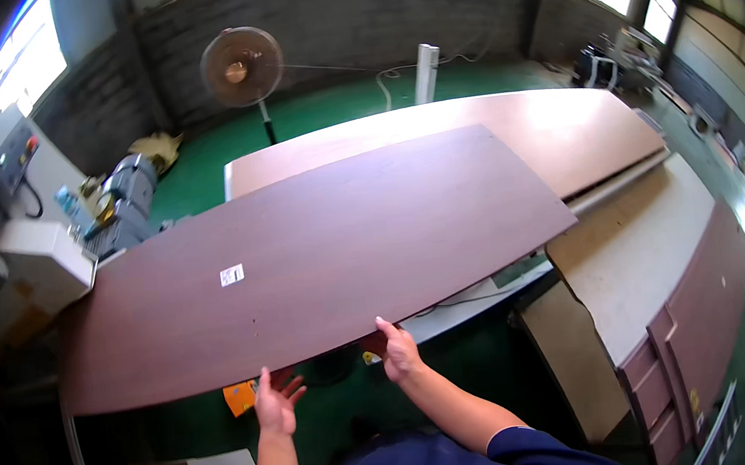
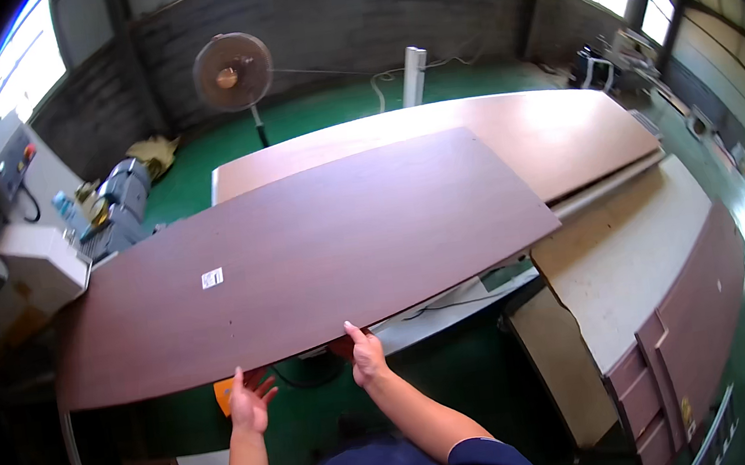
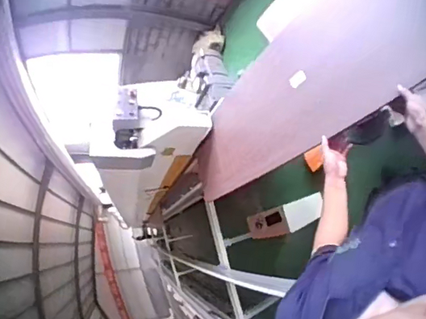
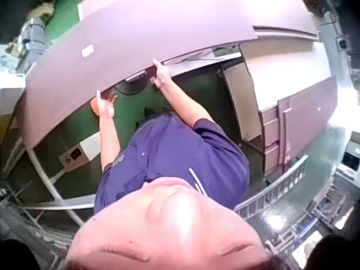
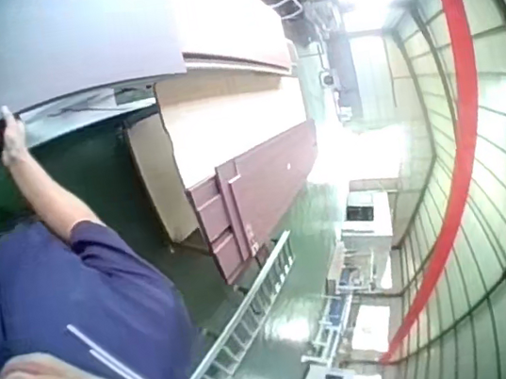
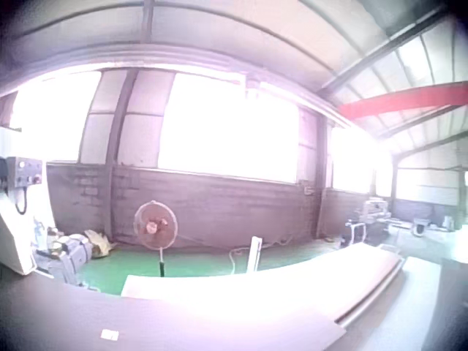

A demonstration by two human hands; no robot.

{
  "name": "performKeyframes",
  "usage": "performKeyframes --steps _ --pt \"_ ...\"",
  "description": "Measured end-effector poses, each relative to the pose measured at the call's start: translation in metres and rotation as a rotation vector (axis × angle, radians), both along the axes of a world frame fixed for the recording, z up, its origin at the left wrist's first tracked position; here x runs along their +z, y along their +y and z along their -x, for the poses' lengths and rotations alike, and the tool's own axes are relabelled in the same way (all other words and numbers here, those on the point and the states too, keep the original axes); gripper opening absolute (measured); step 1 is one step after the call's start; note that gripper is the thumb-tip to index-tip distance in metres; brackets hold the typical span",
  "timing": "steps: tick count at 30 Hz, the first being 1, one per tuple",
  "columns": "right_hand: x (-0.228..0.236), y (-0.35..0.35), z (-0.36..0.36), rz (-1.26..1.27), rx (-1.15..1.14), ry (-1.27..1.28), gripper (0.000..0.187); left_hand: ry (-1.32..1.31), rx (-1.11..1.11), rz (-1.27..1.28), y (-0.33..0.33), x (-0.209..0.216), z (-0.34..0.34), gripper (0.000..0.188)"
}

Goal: The person removes wooden boards one at a time from a woodworking machine and stacks them onto a table by hand.

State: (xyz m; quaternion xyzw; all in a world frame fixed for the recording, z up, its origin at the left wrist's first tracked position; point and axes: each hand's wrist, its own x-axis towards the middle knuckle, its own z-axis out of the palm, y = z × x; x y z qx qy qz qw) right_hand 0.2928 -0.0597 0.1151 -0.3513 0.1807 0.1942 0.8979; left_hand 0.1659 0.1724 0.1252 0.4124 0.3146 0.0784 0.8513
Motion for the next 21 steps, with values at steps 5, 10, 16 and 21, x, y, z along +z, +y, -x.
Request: performKeyframes --steps 5,10,16,21 --pt "-0.011 -0.044 -0.025 0.02 -0.153 -0.007 0.033 -0.097 0.276 0.049 0.088 -0.011 0.03 0.054" --pt "-0.028 -0.087 -0.053 0.07 -0.374 -0.075 0.026 -0.235 0.43 -0.006 0.163 0.001 0.063 0.063" --pt "-0.049 -0.159 -0.096 0.131 -0.58 -0.12 0.03 -0.154 0.361 0.027 0.153 -0.007 0.038 0.043" --pt "-0.033 -0.185 -0.09 0.2 -0.608 -0.155 0.031 -0.141 0.291 0.084 0.071 0.003 0.01 0.037"
